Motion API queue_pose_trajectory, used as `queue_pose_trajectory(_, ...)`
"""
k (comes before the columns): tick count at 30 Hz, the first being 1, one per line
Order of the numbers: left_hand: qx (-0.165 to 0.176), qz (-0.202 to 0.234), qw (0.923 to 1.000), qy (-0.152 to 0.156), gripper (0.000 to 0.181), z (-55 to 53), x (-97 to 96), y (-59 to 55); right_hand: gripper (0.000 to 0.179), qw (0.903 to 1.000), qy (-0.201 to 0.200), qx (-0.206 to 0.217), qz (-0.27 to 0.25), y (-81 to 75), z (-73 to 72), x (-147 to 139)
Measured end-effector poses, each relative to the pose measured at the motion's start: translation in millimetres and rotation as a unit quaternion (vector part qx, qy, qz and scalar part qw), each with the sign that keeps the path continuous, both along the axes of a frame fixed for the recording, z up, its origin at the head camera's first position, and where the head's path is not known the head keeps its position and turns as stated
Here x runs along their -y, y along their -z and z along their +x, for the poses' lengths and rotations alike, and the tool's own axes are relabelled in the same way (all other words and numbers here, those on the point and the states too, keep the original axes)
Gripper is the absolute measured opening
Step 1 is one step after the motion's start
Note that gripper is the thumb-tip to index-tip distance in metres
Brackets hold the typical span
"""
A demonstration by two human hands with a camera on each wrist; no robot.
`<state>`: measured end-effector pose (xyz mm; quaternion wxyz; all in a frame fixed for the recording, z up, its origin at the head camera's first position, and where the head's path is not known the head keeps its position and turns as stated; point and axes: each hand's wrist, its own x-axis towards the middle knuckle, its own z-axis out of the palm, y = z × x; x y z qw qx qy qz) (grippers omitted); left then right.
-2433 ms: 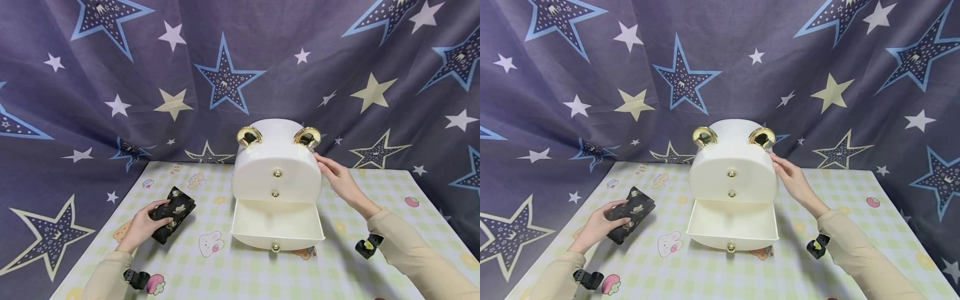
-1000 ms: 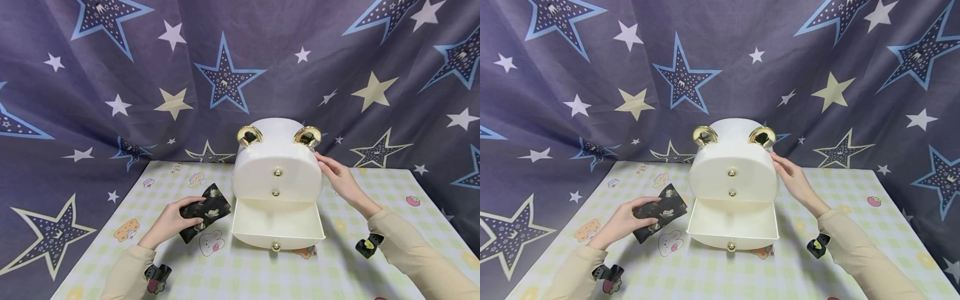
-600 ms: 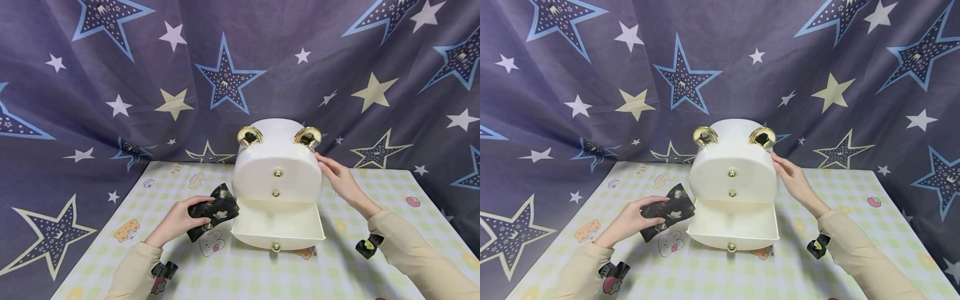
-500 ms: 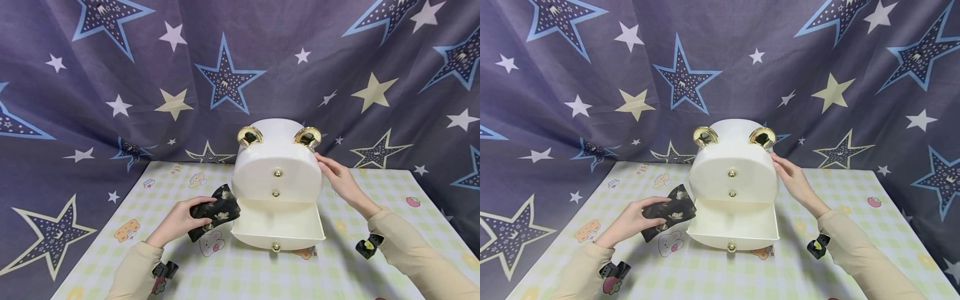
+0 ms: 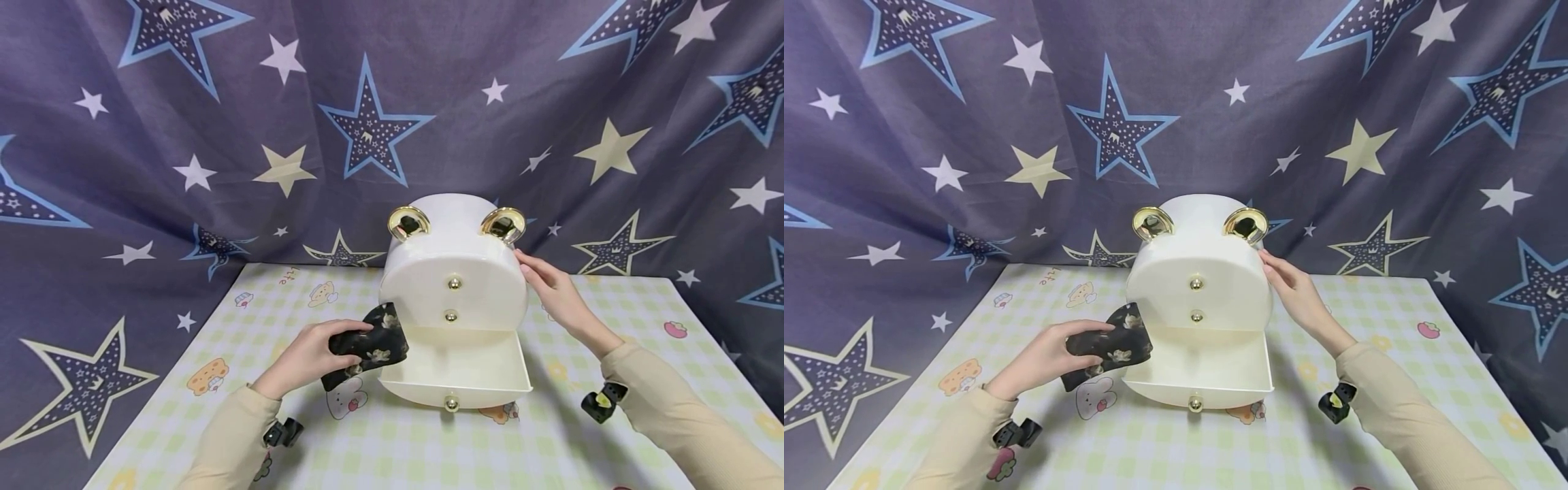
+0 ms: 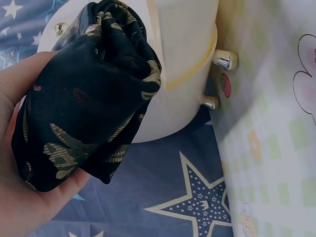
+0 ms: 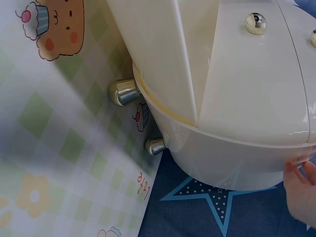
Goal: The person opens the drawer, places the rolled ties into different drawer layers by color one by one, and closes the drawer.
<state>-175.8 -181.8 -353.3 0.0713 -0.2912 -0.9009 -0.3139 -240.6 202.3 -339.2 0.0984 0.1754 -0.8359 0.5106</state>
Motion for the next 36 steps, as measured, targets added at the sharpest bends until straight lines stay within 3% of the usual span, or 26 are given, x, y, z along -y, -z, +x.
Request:
queue_pose_trajectory(5, 0.005, -0.011, 0.9997, 0.021, 0.048, -1.4, -5.7, -4.3, 0.042, 0.9999, -0.004, -0.009, -0.01, -0.2, 0.4, 0.6)
queue_pose_trajectory(19, -0.023, -0.08, 0.995, 0.055, 0.044, -7.9, -27.0, -11.6, 0.042, 1.0, 0.004, -0.006, -0.005, 0.0, 1.2, 0.6)
queue_pose_trajectory(36, -0.048, -0.182, 0.9746, 0.122, 0.043, -18.2, -56.8, -20.5, 0.042, 1.0, 0.001, -0.009, -0.003, 0.2, 1.3, 0.9)
